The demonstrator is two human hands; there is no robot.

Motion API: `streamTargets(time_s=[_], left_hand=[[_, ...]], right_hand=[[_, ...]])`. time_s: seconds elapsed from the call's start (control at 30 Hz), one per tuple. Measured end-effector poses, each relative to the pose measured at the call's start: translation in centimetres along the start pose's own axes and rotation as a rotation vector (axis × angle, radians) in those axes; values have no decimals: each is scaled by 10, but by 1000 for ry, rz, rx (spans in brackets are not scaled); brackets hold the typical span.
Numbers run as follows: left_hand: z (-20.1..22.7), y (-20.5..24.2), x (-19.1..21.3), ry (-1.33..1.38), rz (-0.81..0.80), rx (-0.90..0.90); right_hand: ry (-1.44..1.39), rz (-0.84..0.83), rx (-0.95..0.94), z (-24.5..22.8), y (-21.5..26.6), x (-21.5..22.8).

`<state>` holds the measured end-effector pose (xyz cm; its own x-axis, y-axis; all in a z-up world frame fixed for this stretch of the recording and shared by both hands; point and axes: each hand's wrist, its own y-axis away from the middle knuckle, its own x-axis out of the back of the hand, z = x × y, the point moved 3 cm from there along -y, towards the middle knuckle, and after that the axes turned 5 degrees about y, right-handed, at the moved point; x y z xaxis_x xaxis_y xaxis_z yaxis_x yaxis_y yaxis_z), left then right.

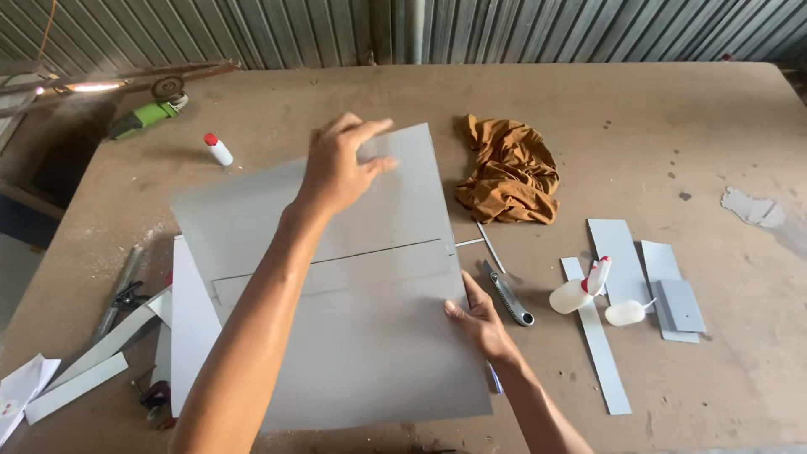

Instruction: The person measures a PVC sheet using a measuring tape and marks it with a pen, then cuts a strip from the sheet using a utility knife.

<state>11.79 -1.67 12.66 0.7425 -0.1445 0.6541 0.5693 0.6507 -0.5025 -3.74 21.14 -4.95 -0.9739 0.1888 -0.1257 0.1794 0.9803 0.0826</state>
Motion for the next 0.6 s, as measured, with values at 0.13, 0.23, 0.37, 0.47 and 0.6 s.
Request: streamTargets(time_s=[0.13, 0.23, 0.37, 0.47, 0.6], left_hand=[[-45, 67, 30, -178, 228, 33], [-149, 180, 72, -204, 300, 503], [-238, 318, 10, 659, 297, 1347], [-264, 402, -38, 1394, 334, 1257], [-213, 432, -58, 776, 71, 1284]], right_hand=[[-176, 170, -72, 48, 3, 23], [-211, 303, -121, 55, 12, 28], [-65, 327, -149, 53, 22, 35], [-50, 382, -272, 104, 8, 56], [229, 432, -329, 123, 9, 54]])
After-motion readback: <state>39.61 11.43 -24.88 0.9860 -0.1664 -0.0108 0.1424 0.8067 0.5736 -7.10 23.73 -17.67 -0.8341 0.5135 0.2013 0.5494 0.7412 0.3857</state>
